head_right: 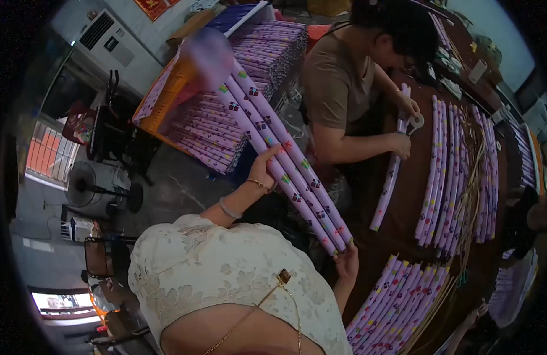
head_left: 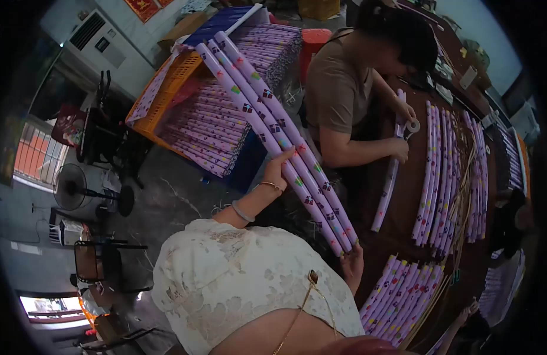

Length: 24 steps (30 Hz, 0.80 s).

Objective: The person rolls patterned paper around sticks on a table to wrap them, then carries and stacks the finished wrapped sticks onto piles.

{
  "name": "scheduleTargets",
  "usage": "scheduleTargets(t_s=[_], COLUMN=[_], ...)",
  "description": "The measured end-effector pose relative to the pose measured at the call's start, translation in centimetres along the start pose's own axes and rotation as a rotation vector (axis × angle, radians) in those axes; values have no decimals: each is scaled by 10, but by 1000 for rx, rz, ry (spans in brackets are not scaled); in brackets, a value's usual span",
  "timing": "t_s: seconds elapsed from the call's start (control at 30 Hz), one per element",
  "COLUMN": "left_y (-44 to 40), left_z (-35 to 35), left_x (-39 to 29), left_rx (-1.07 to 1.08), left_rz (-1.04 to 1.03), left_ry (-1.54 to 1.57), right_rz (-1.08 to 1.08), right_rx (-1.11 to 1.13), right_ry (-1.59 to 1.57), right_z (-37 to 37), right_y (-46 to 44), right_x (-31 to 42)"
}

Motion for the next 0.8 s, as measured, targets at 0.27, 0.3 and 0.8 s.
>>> scheduleTargets(t_s=[0.27, 0.3, 0.8], left_y=[-23, -29, -217], left_z=[42, 45, 72], left_x=[-46, -49, -87], left_rx=[-158, -162, -51], left_rz=[-144, -140, 187], left_ry=[93, 95, 31], right_rz=[-120, -113, -14], right_rx=[37, 24, -248], right_ry=[64, 68, 10], right_z=[-52, -58, -129], right_y=[-41, -43, -111], right_x=[-4, -3, -54])
Point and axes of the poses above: each hand's wrist, its own y-axis away from the middle knuckle, its own z-axis out of the back of the hand, x = y × z, the point moved 2 cm from there along -y, towards the middle knuckle, and after that the axes turned 10 degrees about -x, right-handed, at the moved point
